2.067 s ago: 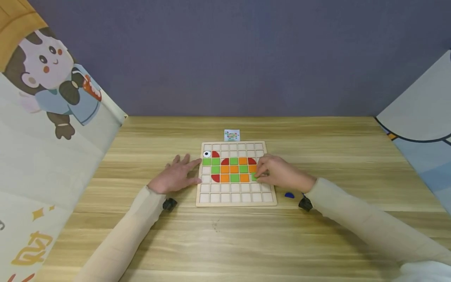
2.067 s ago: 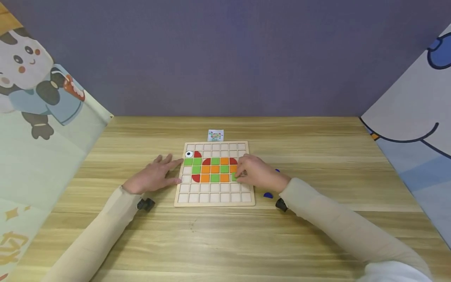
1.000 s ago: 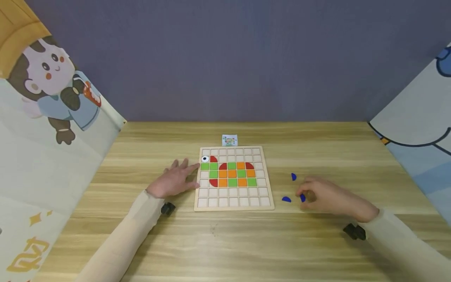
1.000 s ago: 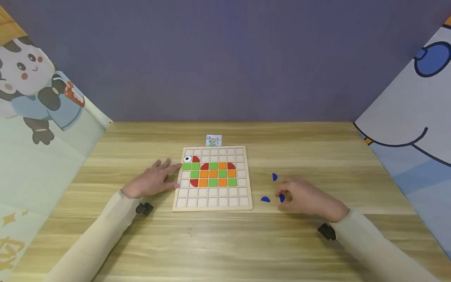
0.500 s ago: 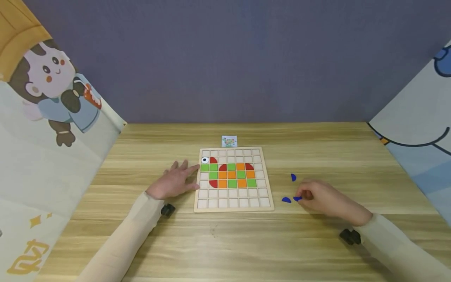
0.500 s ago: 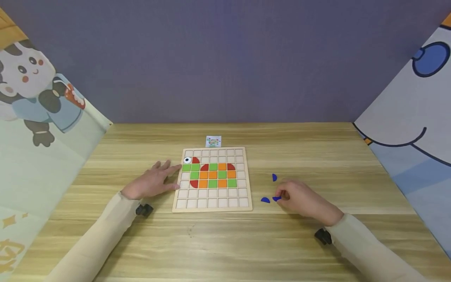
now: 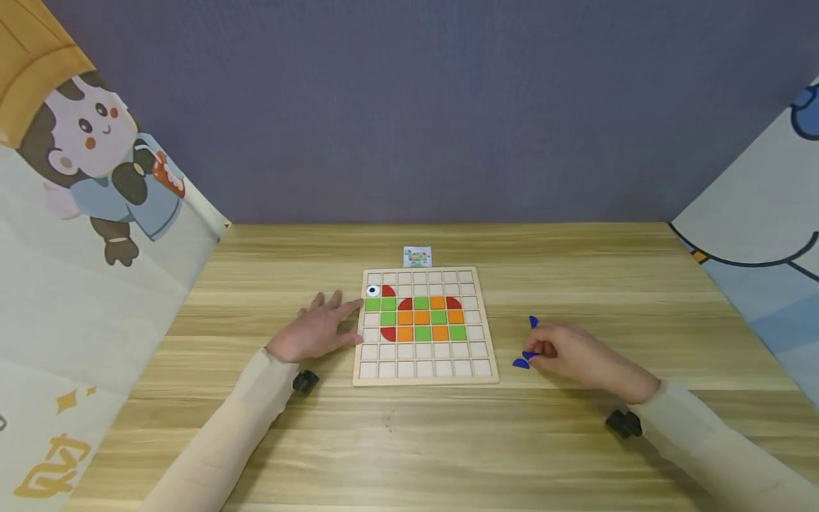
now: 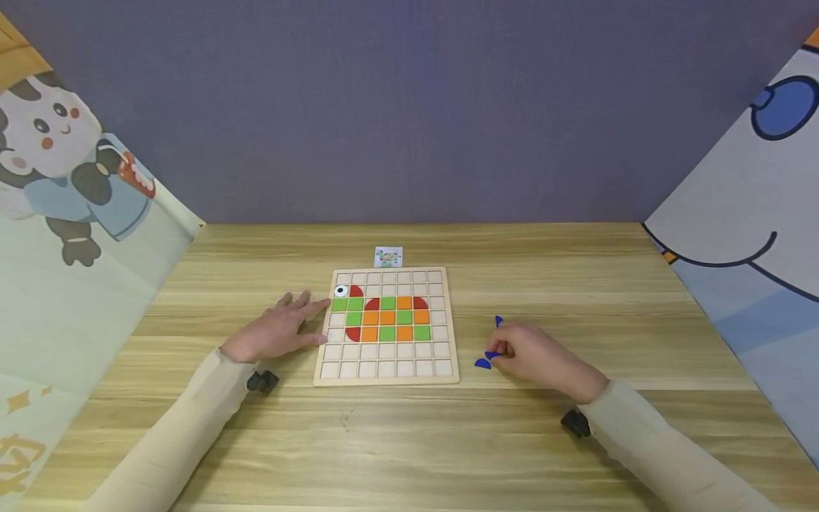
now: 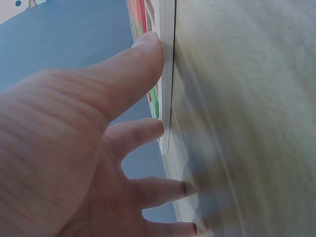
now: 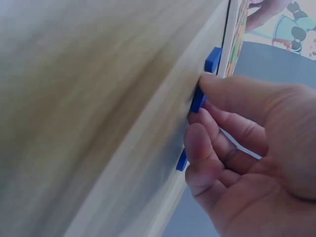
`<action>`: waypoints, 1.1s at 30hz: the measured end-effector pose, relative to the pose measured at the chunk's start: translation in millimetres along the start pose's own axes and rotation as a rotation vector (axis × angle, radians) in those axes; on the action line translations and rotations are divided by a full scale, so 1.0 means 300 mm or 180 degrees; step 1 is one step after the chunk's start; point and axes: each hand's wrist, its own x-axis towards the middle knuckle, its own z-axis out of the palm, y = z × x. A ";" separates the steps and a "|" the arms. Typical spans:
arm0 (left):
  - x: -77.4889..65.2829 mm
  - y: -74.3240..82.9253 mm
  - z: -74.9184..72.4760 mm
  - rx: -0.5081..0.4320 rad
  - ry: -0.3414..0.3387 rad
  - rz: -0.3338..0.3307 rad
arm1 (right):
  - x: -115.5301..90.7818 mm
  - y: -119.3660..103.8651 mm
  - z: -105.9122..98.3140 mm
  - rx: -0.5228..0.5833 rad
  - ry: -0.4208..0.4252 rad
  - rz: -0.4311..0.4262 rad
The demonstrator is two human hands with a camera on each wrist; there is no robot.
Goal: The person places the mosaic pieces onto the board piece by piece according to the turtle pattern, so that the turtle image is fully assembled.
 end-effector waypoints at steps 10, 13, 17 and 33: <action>0.002 -0.003 0.009 0.0023 0.0019 0.0014 | 0.021 -0.005 -0.003 -0.0071 0.0049 0.0021; 0.002 -0.003 0.008 0.0024 0.0028 0.0026 | 0.023 0.002 0.002 -0.0006 0.0068 -0.0017; 0.002 -0.006 0.006 0.0051 0.0045 0.0040 | 0.027 0.004 0.009 0.0009 0.0119 -0.0172; 0.006 0.002 -0.002 0.0041 -0.0001 0.0000 | 0.281 -0.105 0.014 0.0232 0.0035 -0.0069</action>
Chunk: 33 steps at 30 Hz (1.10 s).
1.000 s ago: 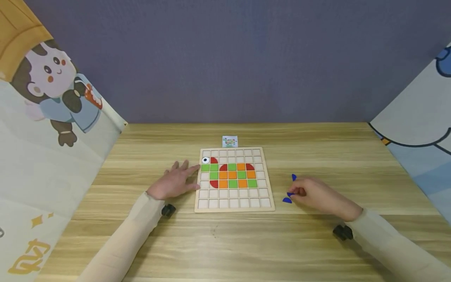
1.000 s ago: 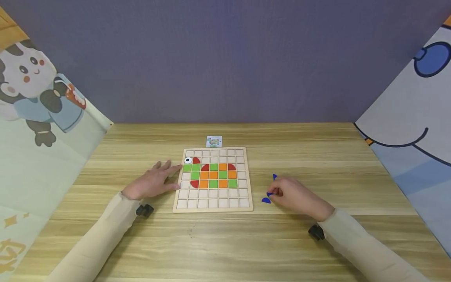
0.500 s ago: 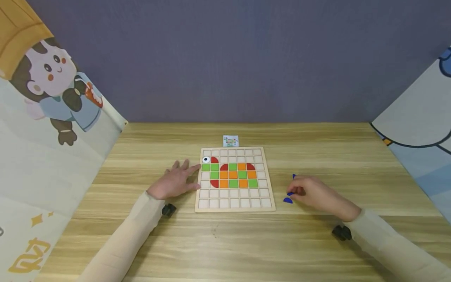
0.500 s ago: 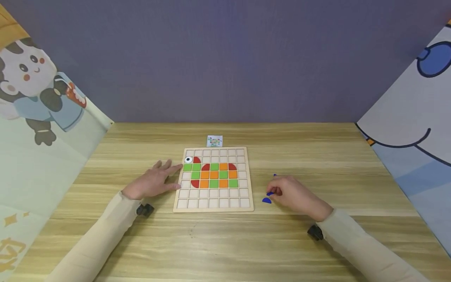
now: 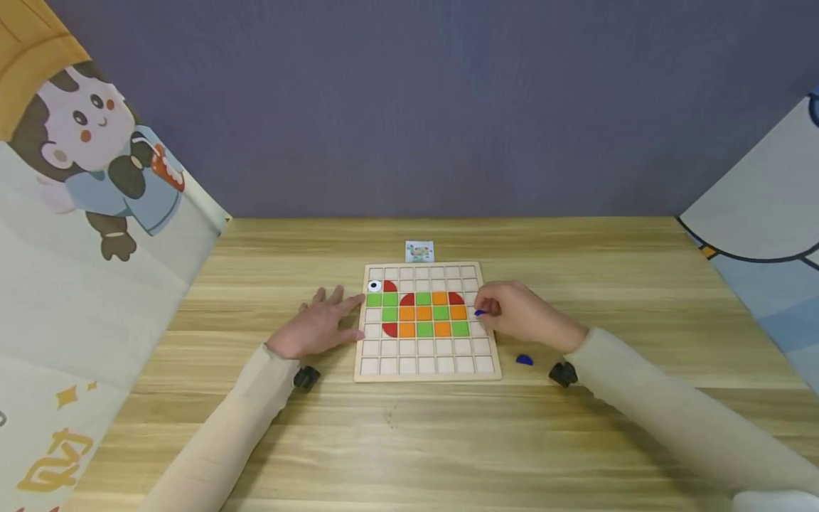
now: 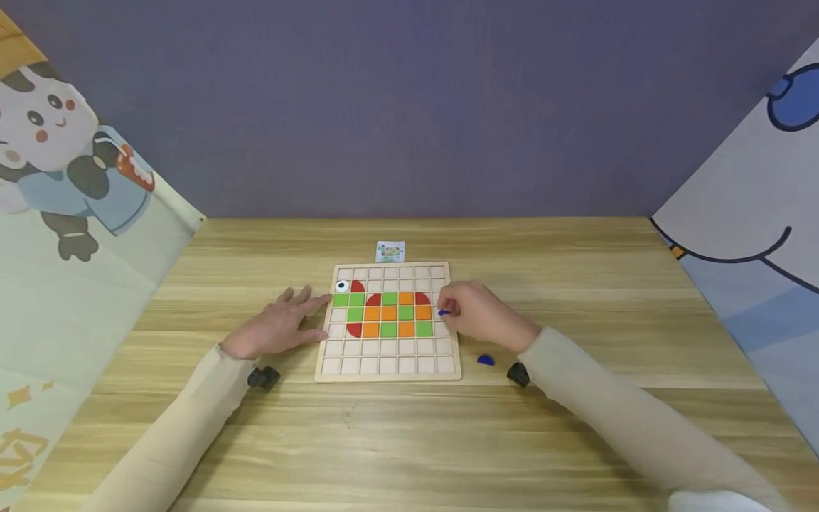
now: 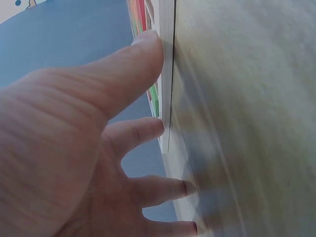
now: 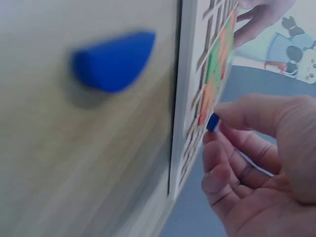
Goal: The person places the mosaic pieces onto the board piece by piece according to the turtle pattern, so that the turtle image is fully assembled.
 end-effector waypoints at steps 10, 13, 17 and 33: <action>0.003 -0.002 0.002 0.0030 -0.0018 -0.0007 | 0.082 -0.003 0.022 -0.0095 -0.0088 0.0338; 0.004 -0.003 0.000 0.0038 -0.0013 -0.0014 | 0.083 -0.004 0.027 -0.0163 -0.0024 0.0352; 0.005 -0.007 0.001 0.0045 -0.0019 0.0011 | 0.084 -0.009 0.029 -0.0175 -0.0011 0.0368; 0.010 -0.011 0.000 -0.0012 -0.0079 -0.0025 | -0.025 0.035 -0.046 -0.0320 0.0133 0.0139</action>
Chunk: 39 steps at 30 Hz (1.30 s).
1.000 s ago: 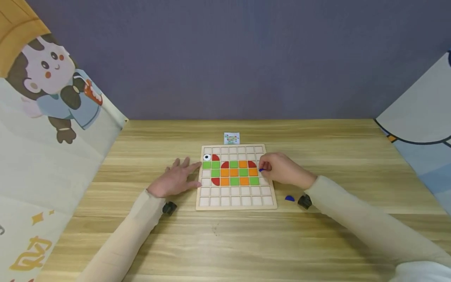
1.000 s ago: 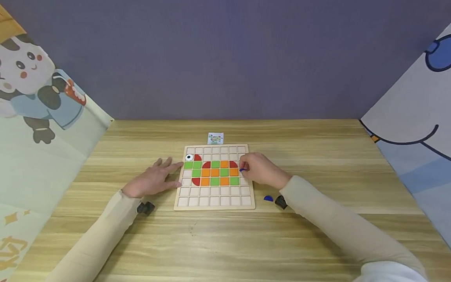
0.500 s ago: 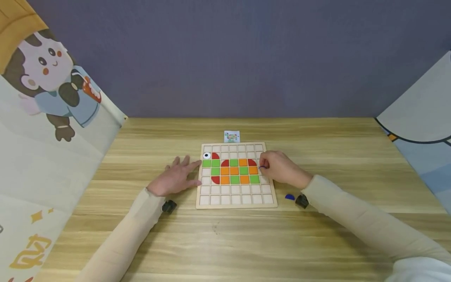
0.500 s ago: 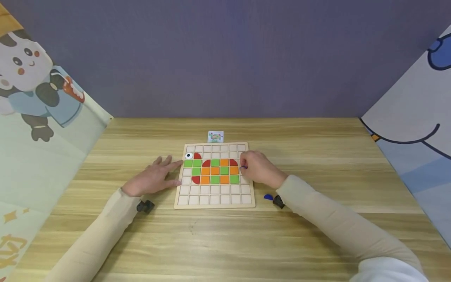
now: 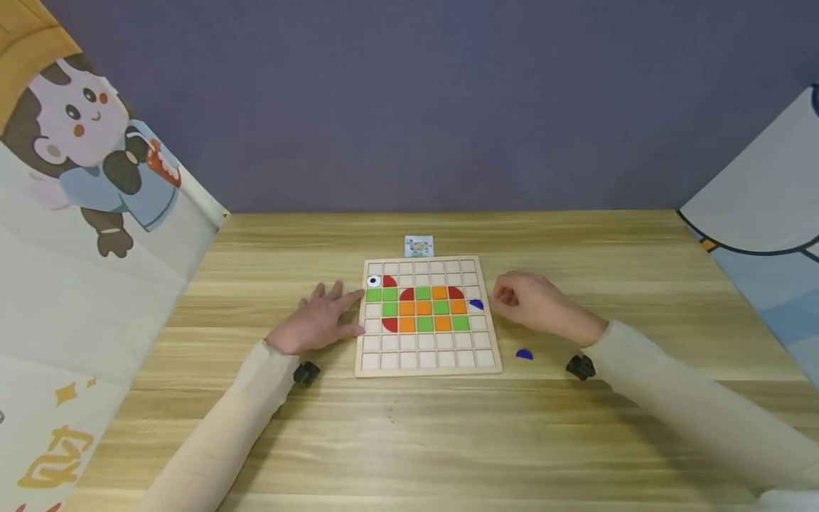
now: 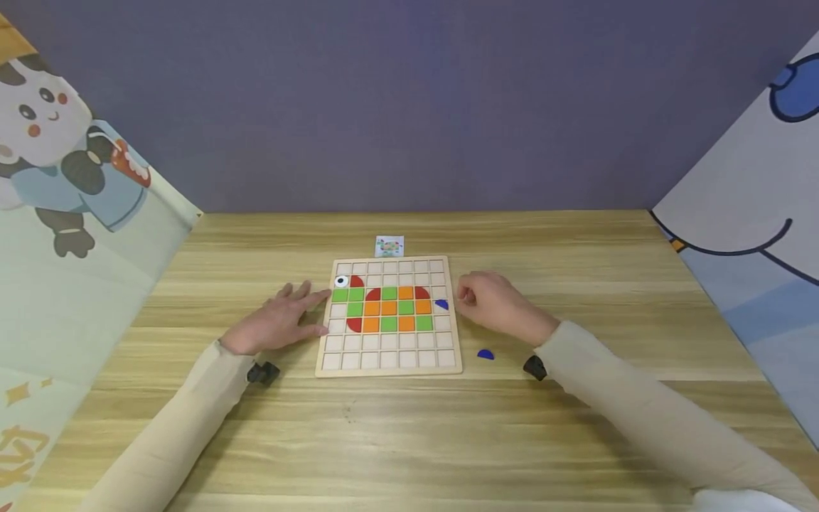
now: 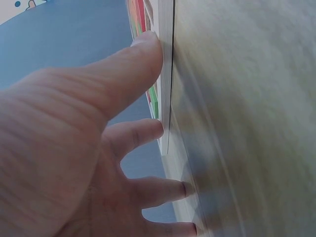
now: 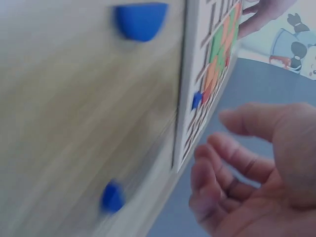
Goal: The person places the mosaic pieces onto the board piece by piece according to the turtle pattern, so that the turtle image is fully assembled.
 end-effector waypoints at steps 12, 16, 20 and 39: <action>-0.005 0.006 -0.004 -0.0050 0.0016 -0.0007 | -0.173 0.043 0.021 0.0087 -0.0476 -0.0583; -0.003 0.005 0.001 -0.0057 0.0015 -0.0017 | -0.187 0.042 0.033 0.0158 -0.0378 -0.0791; -0.003 0.006 0.001 -0.0023 0.0033 -0.0007 | -0.187 0.035 0.039 0.0178 -0.0247 -0.0831; 0.003 -0.001 0.005 0.0039 0.0041 0.0009 | 0.097 -0.261 0.139 0.0320 -0.0458 -0.1050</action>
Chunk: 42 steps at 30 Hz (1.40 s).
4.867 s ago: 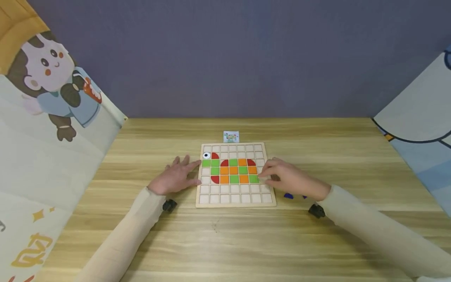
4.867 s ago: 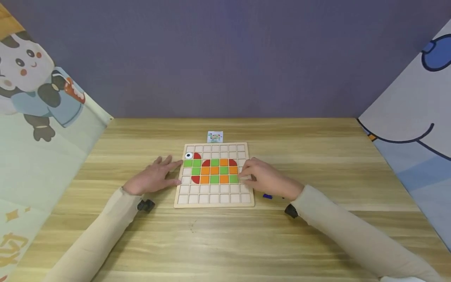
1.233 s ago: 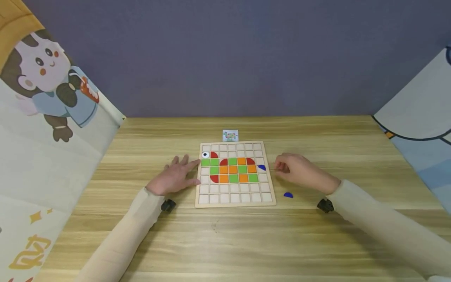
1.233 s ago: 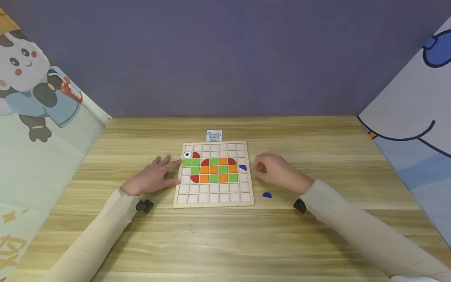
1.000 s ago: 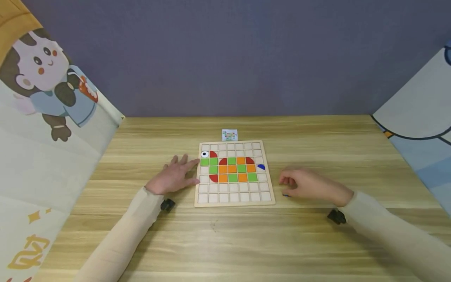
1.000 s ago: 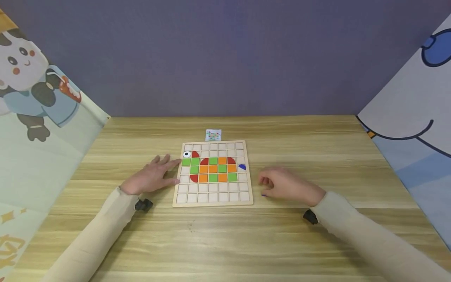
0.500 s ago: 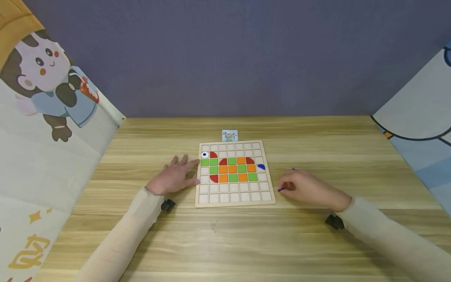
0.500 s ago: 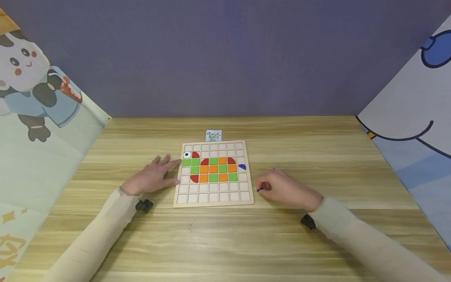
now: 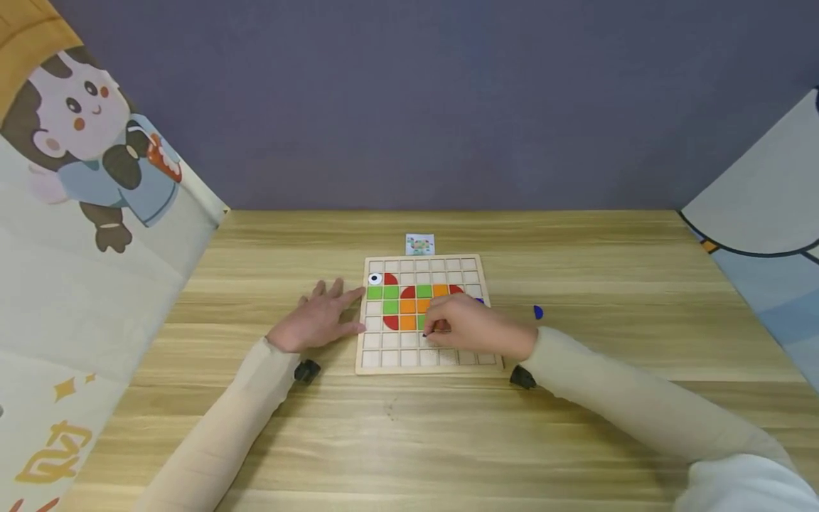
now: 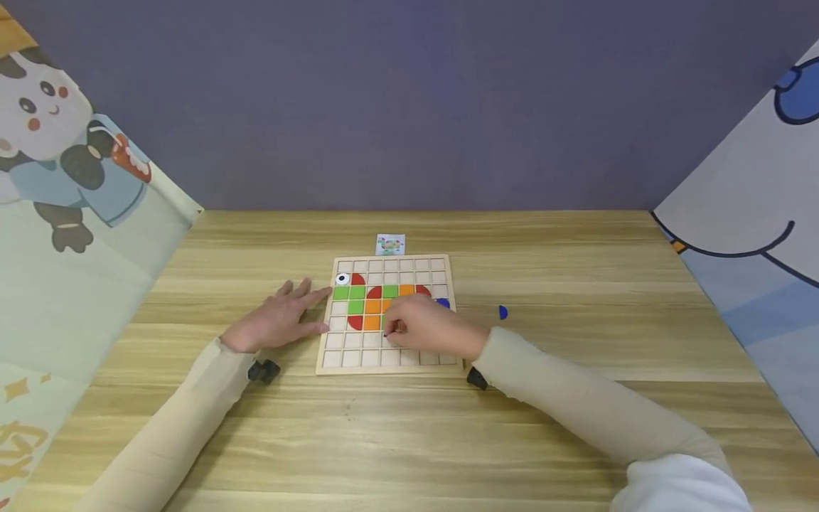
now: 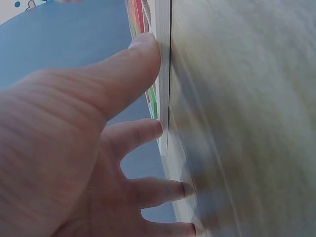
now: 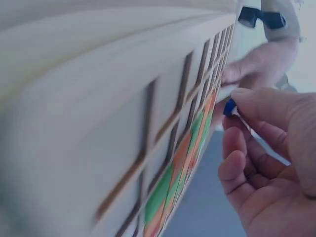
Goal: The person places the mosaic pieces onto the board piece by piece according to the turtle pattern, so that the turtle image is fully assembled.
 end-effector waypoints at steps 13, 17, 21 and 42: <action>0.002 0.009 -0.002 0.0035 0.0002 0.0004 | 0.121 -0.059 0.079 0.0041 -0.0298 0.0257; -0.003 0.006 -0.003 0.0026 -0.0005 -0.0010 | 0.119 -0.064 0.077 0.0063 -0.0306 0.0258; -0.006 0.005 -0.005 0.0017 -0.0023 0.0000 | 0.116 -0.067 0.079 0.0078 -0.0303 0.0256; -0.028 -0.004 0.000 -0.0054 -0.0071 -0.0015 | 0.037 -0.069 0.065 0.0146 -0.0171 -0.0087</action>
